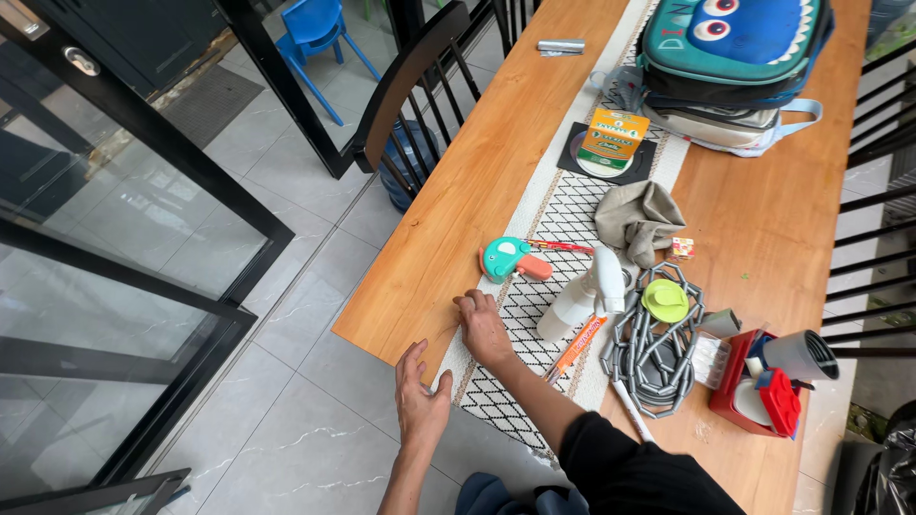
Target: The person organizes various containers and toys inside a cabinet, moves a water jug, and wipes the shelf surface using a spray bottle and a cloth.
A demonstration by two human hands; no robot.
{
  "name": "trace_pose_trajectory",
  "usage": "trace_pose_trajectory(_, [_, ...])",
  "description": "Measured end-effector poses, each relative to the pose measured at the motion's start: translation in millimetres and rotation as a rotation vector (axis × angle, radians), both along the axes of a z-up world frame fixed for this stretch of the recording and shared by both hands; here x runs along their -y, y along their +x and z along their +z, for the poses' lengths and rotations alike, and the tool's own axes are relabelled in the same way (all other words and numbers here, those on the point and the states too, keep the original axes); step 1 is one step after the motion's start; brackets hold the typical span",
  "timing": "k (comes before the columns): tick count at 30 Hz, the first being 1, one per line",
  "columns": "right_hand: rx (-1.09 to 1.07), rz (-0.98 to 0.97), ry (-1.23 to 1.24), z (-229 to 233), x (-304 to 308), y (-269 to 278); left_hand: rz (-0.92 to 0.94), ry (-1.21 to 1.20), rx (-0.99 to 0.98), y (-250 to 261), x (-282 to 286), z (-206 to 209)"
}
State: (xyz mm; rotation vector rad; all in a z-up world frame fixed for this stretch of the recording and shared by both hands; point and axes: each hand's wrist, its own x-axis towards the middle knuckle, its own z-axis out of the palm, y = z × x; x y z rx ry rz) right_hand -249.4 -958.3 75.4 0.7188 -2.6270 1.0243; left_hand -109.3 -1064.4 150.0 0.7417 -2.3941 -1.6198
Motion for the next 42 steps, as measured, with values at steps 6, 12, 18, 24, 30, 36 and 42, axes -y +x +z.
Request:
trace_pose_trajectory(6, [0.345,-0.288,-0.397,-14,-40,56,-0.121,0.01,-0.079,0,-31,0])
trace_pose_trajectory(12, [0.832,-0.451,-0.702,-26,-119,119,-0.274,0.009,-0.073,6,-86,6])
trace_pose_trajectory(18, [0.996,-0.656,-1.162,-8,-228,145,-0.439,-0.019,-0.204,21,-164,0])
trace_pose_trajectory(24, [0.922,-0.596,-1.607,13,-365,172,-0.607,-0.043,-0.195,38,-280,6])
trace_pose_trajectory(30, [0.804,-0.789,-1.622,32,-500,245,-0.801,-0.047,-0.211,74,-417,22])
trace_pose_trajectory(36, [0.791,-0.916,-1.755,9,-616,325,-0.969,-0.01,-0.143,123,-536,18])
trace_pose_trajectory(42, [0.67,-1.0,-1.866,-15,-706,386,-1.134,-0.024,-0.073,159,-626,18])
